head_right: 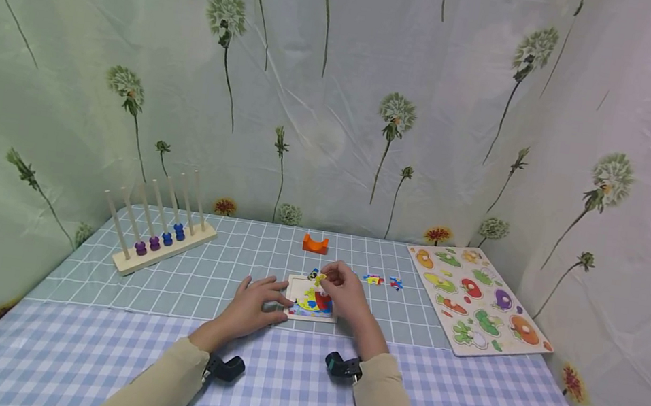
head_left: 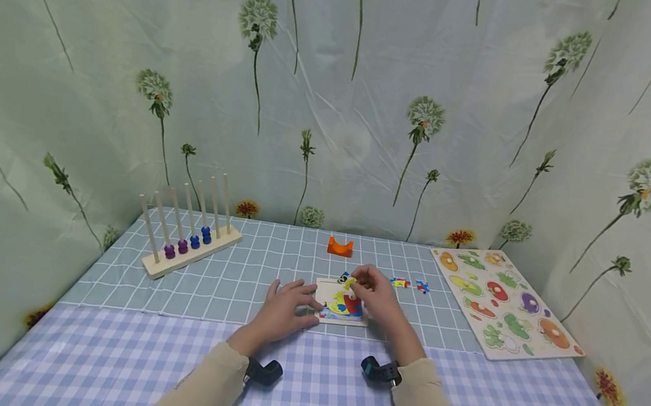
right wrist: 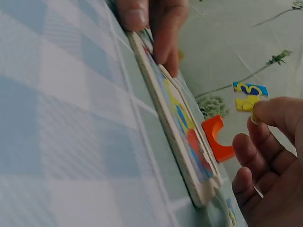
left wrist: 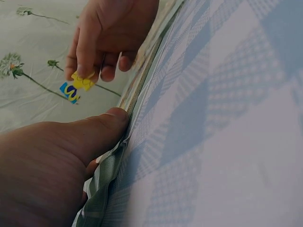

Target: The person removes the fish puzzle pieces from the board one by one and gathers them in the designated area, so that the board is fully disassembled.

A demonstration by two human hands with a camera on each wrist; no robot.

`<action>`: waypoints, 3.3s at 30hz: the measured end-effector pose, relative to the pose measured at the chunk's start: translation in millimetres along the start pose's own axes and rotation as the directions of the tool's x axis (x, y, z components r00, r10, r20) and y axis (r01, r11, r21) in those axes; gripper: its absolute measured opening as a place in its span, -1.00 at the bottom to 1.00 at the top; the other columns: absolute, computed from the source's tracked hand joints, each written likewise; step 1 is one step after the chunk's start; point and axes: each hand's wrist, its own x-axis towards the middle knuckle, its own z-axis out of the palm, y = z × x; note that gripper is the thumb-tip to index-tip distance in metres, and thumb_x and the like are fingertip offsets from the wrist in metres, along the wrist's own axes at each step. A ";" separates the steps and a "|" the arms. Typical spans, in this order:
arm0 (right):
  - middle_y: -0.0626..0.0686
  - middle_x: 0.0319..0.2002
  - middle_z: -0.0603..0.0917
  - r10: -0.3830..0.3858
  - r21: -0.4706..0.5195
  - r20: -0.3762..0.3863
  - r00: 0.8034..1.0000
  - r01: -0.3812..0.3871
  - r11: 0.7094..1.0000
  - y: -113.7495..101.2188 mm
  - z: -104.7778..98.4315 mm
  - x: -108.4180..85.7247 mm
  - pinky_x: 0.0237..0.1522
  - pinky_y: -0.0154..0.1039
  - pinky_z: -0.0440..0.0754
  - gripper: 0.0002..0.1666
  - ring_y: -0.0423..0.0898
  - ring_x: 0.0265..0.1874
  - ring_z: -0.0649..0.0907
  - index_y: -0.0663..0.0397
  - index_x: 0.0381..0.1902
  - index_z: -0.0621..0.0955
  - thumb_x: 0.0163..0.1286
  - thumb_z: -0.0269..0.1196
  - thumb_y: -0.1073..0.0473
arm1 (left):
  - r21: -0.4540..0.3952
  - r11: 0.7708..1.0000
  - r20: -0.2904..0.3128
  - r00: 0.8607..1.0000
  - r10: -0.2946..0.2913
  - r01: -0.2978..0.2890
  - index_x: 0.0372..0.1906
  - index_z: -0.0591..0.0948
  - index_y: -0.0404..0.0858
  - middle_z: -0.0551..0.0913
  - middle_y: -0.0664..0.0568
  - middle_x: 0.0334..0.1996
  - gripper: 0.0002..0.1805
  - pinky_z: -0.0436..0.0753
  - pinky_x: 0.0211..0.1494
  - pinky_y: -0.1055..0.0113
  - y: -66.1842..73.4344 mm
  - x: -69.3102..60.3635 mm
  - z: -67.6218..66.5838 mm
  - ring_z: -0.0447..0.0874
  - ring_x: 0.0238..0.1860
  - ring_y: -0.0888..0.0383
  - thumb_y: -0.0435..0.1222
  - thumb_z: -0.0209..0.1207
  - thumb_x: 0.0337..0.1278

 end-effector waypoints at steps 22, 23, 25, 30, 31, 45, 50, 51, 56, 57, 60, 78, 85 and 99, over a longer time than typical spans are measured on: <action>0.15 -0.14 0.57 0.114 -0.026 -0.100 0.988 -0.117 0.993 23.5 -47.9 5.1 -0.37 -0.37 0.63 -0.73 -0.08 -0.35 0.62 0.10 0.08 0.58 0.47 0.15 0.25 | 0.000 1.000 -0.002 1.000 -0.006 0.006 -0.12 0.77 0.05 0.53 0.02 0.37 -0.77 -0.09 0.47 -0.48 0.9 -1.0 -0.4 0.27 0.50 -0.17 -0.05 0.38 0.12; 0.14 -0.14 0.58 0.118 -0.043 -0.093 0.989 -0.123 0.992 24.6 -48.4 5.0 -0.37 -0.36 0.62 -0.73 -0.08 -0.36 0.61 0.10 0.08 0.59 0.46 0.15 0.27 | 0.002 1.000 -0.002 1.000 -0.006 0.006 -0.12 0.77 0.05 0.53 0.02 0.37 -0.77 -0.08 0.47 -0.48 1.2 -1.3 -0.7 0.28 0.50 -0.17 -0.05 0.38 0.12; 0.14 -0.15 0.60 0.124 -0.080 -0.076 0.989 -0.130 0.988 26.4 -48.9 4.6 -0.40 -0.35 0.59 -0.71 -0.10 -0.38 0.58 0.10 0.08 0.60 0.42 0.17 0.29 | 0.004 1.000 -0.002 1.000 -0.005 0.005 -0.11 0.77 0.04 0.53 0.01 0.36 -0.77 -0.07 0.46 -0.49 1.7 -1.8 -1.0 0.29 0.50 -0.17 -0.06 0.38 0.12; 0.14 -0.20 0.63 0.126 -0.149 -0.023 0.992 -0.128 0.980 31.2 -49.4 5.5 -0.44 -0.33 0.58 -0.67 -0.11 -0.41 0.57 0.11 0.04 0.62 0.32 0.24 0.33 | 0.006 1.000 -0.002 1.000 -0.007 0.007 -0.12 0.77 0.04 0.54 0.00 0.36 -0.77 -0.06 0.46 -0.49 3.2 -2.2 -1.7 0.29 0.49 -0.17 -0.07 0.38 0.12; 0.14 -0.21 0.63 0.119 -0.163 -0.015 0.993 -0.120 0.979 31.8 -49.6 5.8 -0.44 -0.32 0.58 -0.68 -0.11 -0.41 0.57 0.11 0.03 0.62 0.31 0.25 0.33 | 0.007 1.000 -0.001 1.000 -0.010 0.010 -0.12 0.77 0.04 0.53 0.00 0.36 -0.77 -0.07 0.47 -0.48 3.5 -2.2 -1.8 0.29 0.50 -0.17 -0.06 0.38 0.12; 0.07 -0.34 0.61 0.028 -0.368 0.006 1.000 -0.024 0.929 30.3 -52.3 -0.1 -0.28 -0.29 0.45 -0.75 -0.10 -0.34 0.52 0.18 -0.11 0.64 0.25 0.35 0.28 | 0.017 1.000 0.012 1.000 -0.006 0.006 -0.10 0.76 0.04 0.52 0.01 0.37 -0.76 -0.07 0.47 -0.48 3.4 -1.5 -1.5 0.28 0.51 -0.16 -0.05 0.36 0.14; 0.04 -0.36 0.58 0.033 -0.385 -0.002 0.999 -0.031 0.922 27.8 -52.5 -1.0 -0.30 -0.28 0.41 -0.76 -0.10 -0.36 0.49 0.17 -0.12 0.64 0.25 0.36 0.27 | 0.020 1.000 0.014 1.000 -0.004 0.004 -0.10 0.76 0.05 0.52 0.01 0.38 -0.76 -0.07 0.47 -0.49 2.9 -1.5 -1.3 0.28 0.50 -0.16 -0.04 0.36 0.13; 0.05 -0.36 0.58 0.036 -0.389 -0.002 0.999 -0.034 0.920 27.5 -52.4 -1.0 -0.30 -0.28 0.41 -0.76 -0.10 -0.36 0.49 0.17 -0.11 0.65 0.25 0.36 0.27 | 0.019 1.000 0.014 1.000 -0.003 0.003 -0.10 0.76 0.04 0.52 0.00 0.38 -0.76 -0.07 0.47 -0.49 2.7 -1.5 -1.3 0.28 0.50 -0.16 -0.05 0.36 0.12; 0.07 -0.33 0.61 0.040 -0.418 -0.003 0.999 -0.037 0.908 25.1 -51.3 -1.8 -0.28 -0.29 0.44 -0.76 -0.08 -0.34 0.52 0.18 -0.11 0.67 0.25 0.36 0.27 | 0.018 1.000 0.009 1.000 0.000 0.000 -0.11 0.76 0.04 0.53 0.00 0.37 -0.76 -0.07 0.46 -0.49 2.1 -1.2 -1.1 0.28 0.50 -0.17 -0.05 0.37 0.12; 0.08 -0.33 0.62 0.040 -0.421 -0.003 0.999 -0.038 0.906 24.3 -50.9 -1.9 -0.28 -0.29 0.44 -0.76 -0.08 -0.33 0.52 0.18 -0.11 0.67 0.25 0.36 0.27 | 0.017 1.000 0.008 1.000 -0.001 0.001 -0.10 0.76 0.04 0.53 0.00 0.37 -0.76 -0.07 0.47 -0.49 2.3 -1.2 -1.3 0.28 0.50 -0.16 -0.05 0.37 0.12; 0.08 -0.33 0.62 0.043 -0.424 -0.002 0.999 -0.040 0.905 23.6 -50.1 -1.7 -0.27 -0.29 0.45 -0.77 -0.08 -0.32 0.52 0.18 -0.12 0.67 0.25 0.35 0.27 | 0.014 1.000 0.006 1.000 -0.005 0.005 -0.10 0.76 0.04 0.52 0.01 0.38 -0.76 -0.08 0.47 -0.48 3.0 -1.5 -1.8 0.28 0.50 -0.16 -0.05 0.37 0.13; 0.07 -0.34 0.60 0.033 -0.390 0.007 0.999 -0.028 0.920 28.6 -51.5 1.1 -0.32 -0.29 0.43 -0.74 -0.08 -0.34 0.51 0.17 -0.08 0.66 0.29 0.32 0.21 | 0.006 1.000 -0.003 1.000 -0.006 0.006 -0.11 0.76 0.03 0.54 0.00 0.36 -0.77 -0.06 0.47 -0.48 4.8 -2.2 -2.8 0.29 0.49 -0.17 -0.06 0.37 0.13; 0.07 -0.30 0.63 0.038 -0.371 0.016 0.999 -0.030 0.928 19.6 -50.1 -0.7 -0.35 -0.30 0.50 -0.74 -0.07 -0.30 0.58 0.12 -0.03 0.66 0.34 0.31 0.19 | 0.010 1.000 0.002 1.000 -0.010 0.010 -0.10 0.76 0.04 0.53 0.01 0.37 -0.77 -0.06 0.47 -0.48 4.3 -1.7 -2.3 0.28 0.50 -0.17 -0.06 0.37 0.13; 0.04 -0.33 0.61 0.015 -0.329 0.122 0.992 0.026 0.944 1.5 -25.4 -1.5 -0.33 -0.32 0.52 -0.77 -0.09 -0.36 0.54 0.08 -0.05 0.67 0.34 0.31 0.23 | 0.016 1.000 0.008 1.000 -0.013 0.013 -0.10 0.76 0.05 0.53 0.00 0.37 -0.77 -0.06 0.47 -0.48 5.2 -2.0 -3.1 0.29 0.50 -0.17 -0.05 0.36 0.14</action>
